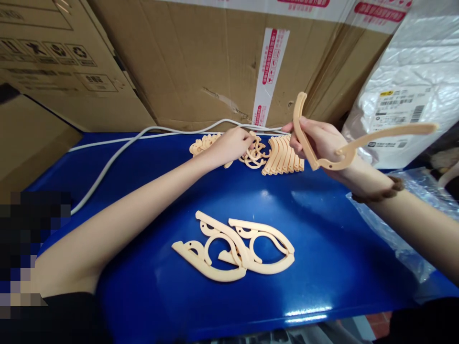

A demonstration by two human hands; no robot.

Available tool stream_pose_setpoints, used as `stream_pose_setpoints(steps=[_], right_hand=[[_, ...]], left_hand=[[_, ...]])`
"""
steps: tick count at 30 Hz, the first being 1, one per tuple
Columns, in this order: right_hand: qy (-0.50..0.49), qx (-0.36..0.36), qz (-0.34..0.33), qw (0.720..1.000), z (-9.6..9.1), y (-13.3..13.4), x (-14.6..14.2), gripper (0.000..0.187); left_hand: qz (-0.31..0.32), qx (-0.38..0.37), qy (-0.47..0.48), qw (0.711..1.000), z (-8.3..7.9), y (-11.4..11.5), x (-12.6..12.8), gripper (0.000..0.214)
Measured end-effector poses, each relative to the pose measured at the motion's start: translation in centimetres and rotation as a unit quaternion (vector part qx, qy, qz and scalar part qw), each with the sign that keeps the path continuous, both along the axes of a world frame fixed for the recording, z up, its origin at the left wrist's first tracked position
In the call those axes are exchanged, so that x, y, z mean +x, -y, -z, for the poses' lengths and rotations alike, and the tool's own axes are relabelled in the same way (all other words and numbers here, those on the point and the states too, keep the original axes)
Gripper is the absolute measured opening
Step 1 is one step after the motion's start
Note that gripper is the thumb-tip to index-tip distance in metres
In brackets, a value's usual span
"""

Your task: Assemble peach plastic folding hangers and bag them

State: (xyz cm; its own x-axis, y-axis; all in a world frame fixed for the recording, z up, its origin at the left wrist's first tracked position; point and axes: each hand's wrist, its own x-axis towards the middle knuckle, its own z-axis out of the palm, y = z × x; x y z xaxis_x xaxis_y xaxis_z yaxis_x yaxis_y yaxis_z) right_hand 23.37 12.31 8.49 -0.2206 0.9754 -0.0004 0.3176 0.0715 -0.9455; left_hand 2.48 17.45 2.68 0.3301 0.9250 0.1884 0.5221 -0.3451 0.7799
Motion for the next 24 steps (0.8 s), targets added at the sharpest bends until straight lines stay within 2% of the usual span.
stream_pose_setpoints(steps=[4, 7, 8, 10, 13, 16, 19, 22, 24], right_hand=[[-0.033, 0.002, 0.027, 0.999, -0.7, 1.1, -0.2, 0.020], [-0.079, 0.015, 0.056, 0.995, -1.3, 1.8, -0.1, 0.010], [-0.082, 0.019, 0.071, 0.994, -1.4, 1.9, -0.1, 0.009], [-0.080, 0.015, 0.105, 0.991, -1.3, 1.9, -0.3, 0.010], [-0.098, 0.003, 0.146, 0.984, -0.5, 1.6, -0.7, 0.008], [-0.107, 0.044, 0.145, 0.983, 0.7, 1.2, -1.2, 0.017], [-0.109, 0.080, 0.136, 0.982, 1.6, 1.1, -1.8, 0.020], [-0.139, 0.053, 0.143, 0.978, 1.6, 1.8, -2.6, 0.023], [-0.158, 0.028, 0.151, 0.975, 1.2, 2.3, -3.1, 0.023]], left_hand=[[-0.073, 0.085, 0.005, 0.994, 0.3, -0.8, -0.2, 0.044], [-0.095, 0.091, 0.003, 0.991, -0.7, 0.3, -0.4, 0.046], [-0.073, 0.068, 0.004, 0.995, -1.1, 1.0, -0.3, 0.046], [0.012, -0.022, 0.027, 0.999, -1.9, 2.8, 0.2, 0.050], [0.135, -0.129, 0.077, 0.979, -2.5, 5.9, 1.7, 0.052], [0.223, -0.177, 0.124, 0.950, -2.0, 8.3, 3.5, 0.041], [0.223, -0.186, 0.212, 0.933, -1.0, 9.3, 4.8, 0.031], [0.178, -0.131, 0.237, 0.946, -0.2, 9.3, 5.4, 0.026], [0.189, -0.127, 0.226, 0.947, -0.3, 9.3, 5.4, 0.024]])
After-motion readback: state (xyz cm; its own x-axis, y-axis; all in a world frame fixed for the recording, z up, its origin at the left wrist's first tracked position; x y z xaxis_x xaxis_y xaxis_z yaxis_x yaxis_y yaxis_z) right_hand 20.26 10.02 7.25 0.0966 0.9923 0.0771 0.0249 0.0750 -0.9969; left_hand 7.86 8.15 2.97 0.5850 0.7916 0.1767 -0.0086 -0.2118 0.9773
